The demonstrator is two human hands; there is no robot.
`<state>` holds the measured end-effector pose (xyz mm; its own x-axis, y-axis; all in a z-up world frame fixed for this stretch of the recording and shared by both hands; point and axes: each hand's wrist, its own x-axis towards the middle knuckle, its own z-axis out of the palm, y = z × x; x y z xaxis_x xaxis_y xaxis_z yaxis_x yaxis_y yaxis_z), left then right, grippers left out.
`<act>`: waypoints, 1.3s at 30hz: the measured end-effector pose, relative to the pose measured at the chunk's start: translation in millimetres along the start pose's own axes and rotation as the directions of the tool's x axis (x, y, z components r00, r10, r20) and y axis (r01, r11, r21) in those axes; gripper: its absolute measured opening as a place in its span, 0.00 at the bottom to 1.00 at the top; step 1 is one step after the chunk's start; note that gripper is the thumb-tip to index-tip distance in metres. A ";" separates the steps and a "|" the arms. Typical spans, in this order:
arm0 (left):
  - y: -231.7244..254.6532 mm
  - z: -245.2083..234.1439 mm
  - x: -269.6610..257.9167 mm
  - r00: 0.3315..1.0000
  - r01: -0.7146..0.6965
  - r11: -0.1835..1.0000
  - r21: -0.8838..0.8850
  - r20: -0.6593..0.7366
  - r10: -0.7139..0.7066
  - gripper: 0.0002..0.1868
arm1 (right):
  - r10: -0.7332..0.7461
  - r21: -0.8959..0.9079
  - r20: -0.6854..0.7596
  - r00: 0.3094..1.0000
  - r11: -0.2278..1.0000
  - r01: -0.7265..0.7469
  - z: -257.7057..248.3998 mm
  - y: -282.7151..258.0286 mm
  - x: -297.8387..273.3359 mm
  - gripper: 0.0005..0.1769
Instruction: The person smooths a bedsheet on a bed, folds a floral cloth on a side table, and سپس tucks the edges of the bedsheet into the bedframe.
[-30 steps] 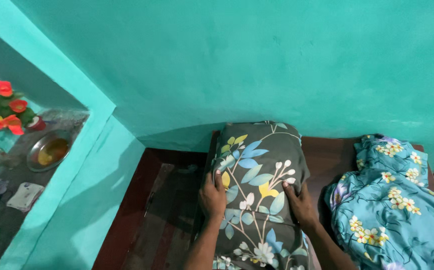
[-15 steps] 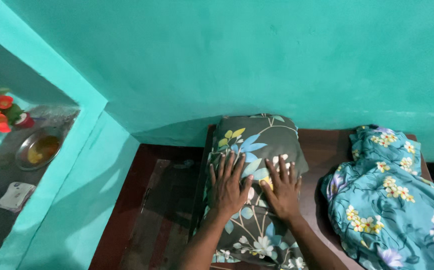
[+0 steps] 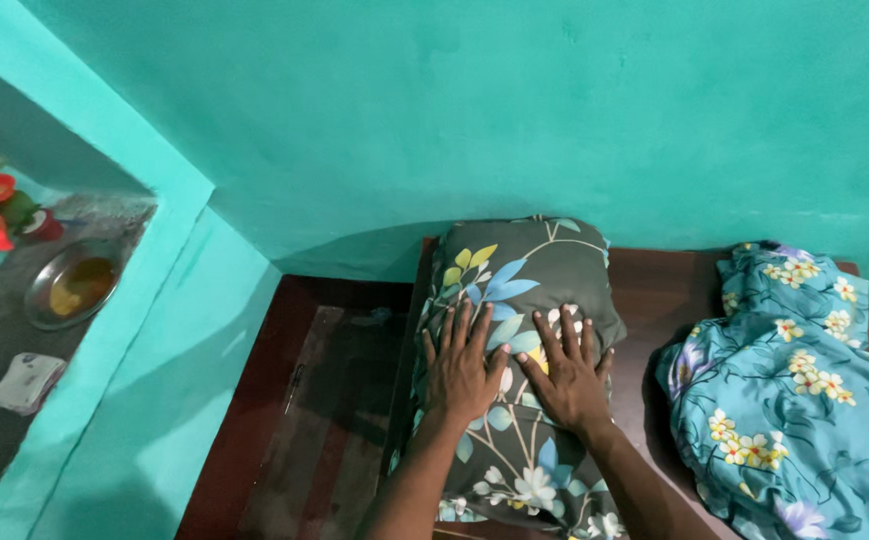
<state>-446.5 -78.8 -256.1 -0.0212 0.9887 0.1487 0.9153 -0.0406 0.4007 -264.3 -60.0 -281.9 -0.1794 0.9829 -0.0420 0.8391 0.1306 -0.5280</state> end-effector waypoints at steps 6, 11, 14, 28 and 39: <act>-1.4 0.5 8.4 0.999 0.025 1.000 -0.018 0.043 -0.024 0.41 | -0.016 -0.011 0.030 0.999 1.000 0.017 2.2 1.9 9.2 0.47; 0.4 5.7 18.1 0.998 0.056 0.996 -0.068 0.039 -0.053 0.39 | -0.036 0.041 0.031 0.999 0.999 0.035 11.6 13.6 22.8 0.47; 3.0 7.1 20.6 0.997 0.067 0.996 -0.065 0.035 -0.065 0.39 | -0.038 0.057 0.040 0.999 0.998 0.035 15.2 18.3 27.4 0.46; 1.1 6.6 20.2 0.998 0.051 0.998 -0.030 0.024 -0.050 0.39 | 0.019 -0.068 0.157 0.987 0.998 -0.008 -7.6 15.8 29.8 0.49; 31.4 -51.5 38.4 0.995 0.045 0.999 0.006 -0.090 -0.044 0.39 | -0.051 -0.205 -0.021 0.998 0.978 0.045 -84.9 15.2 30.0 0.47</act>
<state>-439.3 -49.6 -191.3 -0.0976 0.9724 0.2118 0.9157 0.0044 0.4018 -213.4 -17.5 -219.2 -0.2109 0.9775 0.0028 0.9174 0.1989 -0.3446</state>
